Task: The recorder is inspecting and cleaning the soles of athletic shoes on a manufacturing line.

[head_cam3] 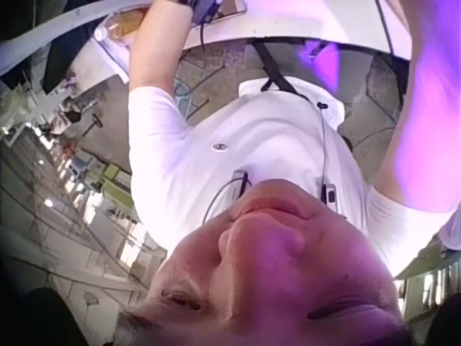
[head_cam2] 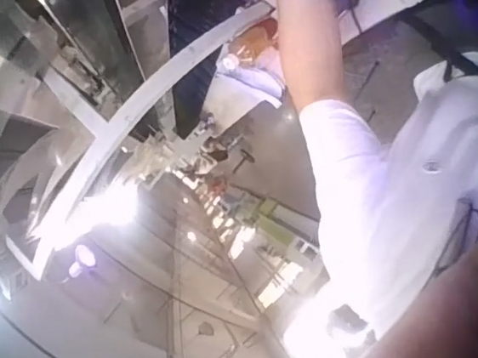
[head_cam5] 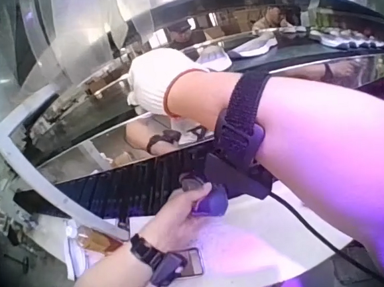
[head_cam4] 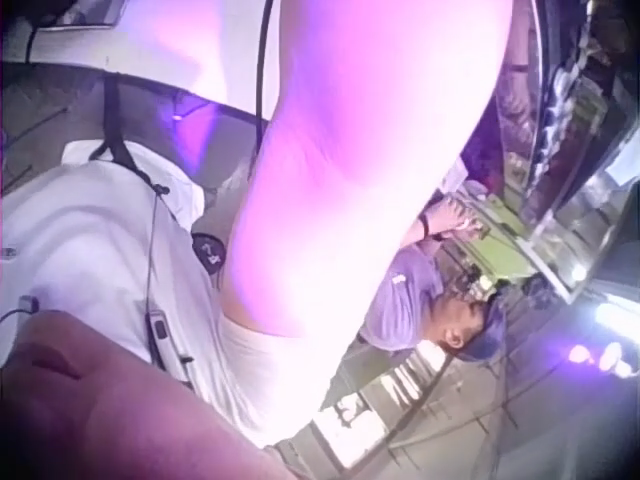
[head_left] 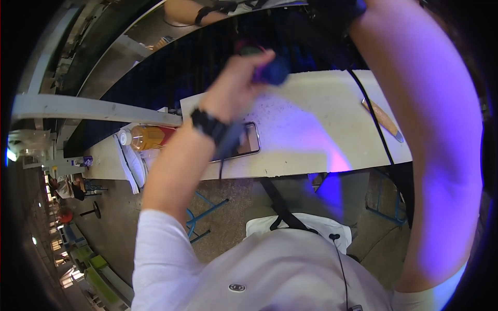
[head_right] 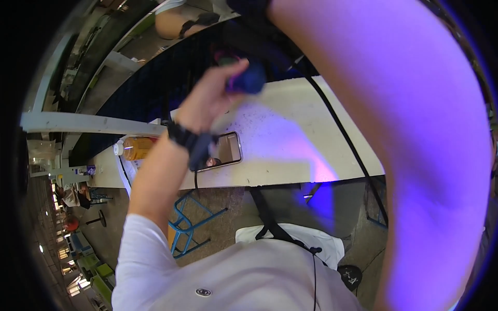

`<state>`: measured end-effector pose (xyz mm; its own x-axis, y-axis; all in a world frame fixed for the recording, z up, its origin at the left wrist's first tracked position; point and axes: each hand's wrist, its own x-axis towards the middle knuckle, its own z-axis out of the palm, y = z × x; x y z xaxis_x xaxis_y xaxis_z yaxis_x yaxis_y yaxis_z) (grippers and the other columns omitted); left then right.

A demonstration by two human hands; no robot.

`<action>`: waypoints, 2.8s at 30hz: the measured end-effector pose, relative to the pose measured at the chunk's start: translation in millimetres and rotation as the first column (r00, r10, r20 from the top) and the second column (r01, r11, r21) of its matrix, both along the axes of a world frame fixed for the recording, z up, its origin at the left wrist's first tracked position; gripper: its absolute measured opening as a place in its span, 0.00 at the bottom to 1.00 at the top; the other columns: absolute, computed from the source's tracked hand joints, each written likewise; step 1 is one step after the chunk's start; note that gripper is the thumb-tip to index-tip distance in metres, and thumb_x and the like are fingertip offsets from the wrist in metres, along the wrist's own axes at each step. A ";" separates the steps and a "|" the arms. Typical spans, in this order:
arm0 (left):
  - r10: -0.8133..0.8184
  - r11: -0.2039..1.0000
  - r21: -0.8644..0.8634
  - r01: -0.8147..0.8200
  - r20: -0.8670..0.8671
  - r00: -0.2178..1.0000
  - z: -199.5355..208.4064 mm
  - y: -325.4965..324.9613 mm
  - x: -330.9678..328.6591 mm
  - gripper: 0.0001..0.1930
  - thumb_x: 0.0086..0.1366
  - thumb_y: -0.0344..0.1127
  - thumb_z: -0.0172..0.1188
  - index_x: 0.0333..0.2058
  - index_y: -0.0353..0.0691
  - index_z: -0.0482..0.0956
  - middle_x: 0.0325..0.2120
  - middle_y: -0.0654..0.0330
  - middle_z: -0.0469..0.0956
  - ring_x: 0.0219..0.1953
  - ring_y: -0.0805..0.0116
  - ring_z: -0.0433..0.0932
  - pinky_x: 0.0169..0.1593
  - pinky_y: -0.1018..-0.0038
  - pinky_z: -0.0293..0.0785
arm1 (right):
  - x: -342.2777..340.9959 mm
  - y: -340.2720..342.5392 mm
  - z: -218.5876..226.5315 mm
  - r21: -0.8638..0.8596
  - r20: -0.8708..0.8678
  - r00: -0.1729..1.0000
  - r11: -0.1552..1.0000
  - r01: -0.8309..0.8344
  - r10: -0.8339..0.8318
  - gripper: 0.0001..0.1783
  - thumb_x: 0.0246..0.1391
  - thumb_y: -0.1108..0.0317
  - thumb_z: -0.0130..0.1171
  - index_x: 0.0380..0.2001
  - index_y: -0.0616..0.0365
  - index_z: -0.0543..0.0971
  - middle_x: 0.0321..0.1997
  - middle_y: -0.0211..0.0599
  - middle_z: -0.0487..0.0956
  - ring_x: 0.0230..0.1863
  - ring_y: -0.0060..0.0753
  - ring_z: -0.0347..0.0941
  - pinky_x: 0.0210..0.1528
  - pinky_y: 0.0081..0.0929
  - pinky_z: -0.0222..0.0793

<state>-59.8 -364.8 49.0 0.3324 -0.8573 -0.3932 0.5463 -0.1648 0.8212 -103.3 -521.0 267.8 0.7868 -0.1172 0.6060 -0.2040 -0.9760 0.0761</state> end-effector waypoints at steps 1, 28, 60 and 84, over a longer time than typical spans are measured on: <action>-0.062 0.992 -0.113 0.055 -0.055 0.997 8.3 25.0 -32.8 0.15 0.77 0.37 0.67 0.56 0.36 0.81 0.48 0.55 0.87 0.50 0.60 0.89 0.55 0.56 0.89 | 0.6 0.2 -2.7 -0.015 0.054 0.998 1.000 -0.018 0.018 0.19 0.65 0.53 0.63 0.39 0.56 0.93 0.40 0.56 0.90 0.44 0.58 0.89 0.51 0.48 0.83; 0.215 0.892 -0.283 0.353 0.951 0.221 11.1 70.1 -197.4 0.28 0.69 0.46 0.70 0.60 0.34 0.76 0.51 0.46 0.84 0.52 0.42 0.83 0.59 0.53 0.77 | -416.2 153.6 -209.6 0.837 0.547 0.699 0.278 -0.472 -0.460 0.32 0.68 0.42 0.70 0.53 0.60 0.75 0.50 0.42 0.84 0.53 0.38 0.85 0.64 0.42 0.80; 0.204 0.872 -0.483 0.076 0.500 0.841 25.4 200.2 -244.7 0.23 0.68 0.34 0.78 0.46 0.38 0.68 0.66 0.26 0.74 0.78 0.32 0.63 0.81 0.41 0.52 | -362.2 228.1 -200.4 0.856 0.502 0.860 0.202 -0.477 -0.097 0.23 0.53 0.63 0.84 0.36 0.50 0.74 0.68 0.61 0.81 0.75 0.63 0.73 0.83 0.67 0.51; -0.038 0.904 -0.290 0.314 0.678 0.734 79.7 189.2 -164.7 0.13 0.83 0.40 0.53 0.53 0.36 0.72 0.58 0.32 0.82 0.71 0.32 0.73 0.77 0.39 0.62 | -313.6 198.1 -239.0 0.634 0.437 0.898 0.691 -0.347 0.050 0.26 0.40 0.52 0.84 0.36 0.52 0.81 0.52 0.44 0.84 0.46 0.54 0.80 0.42 0.50 0.80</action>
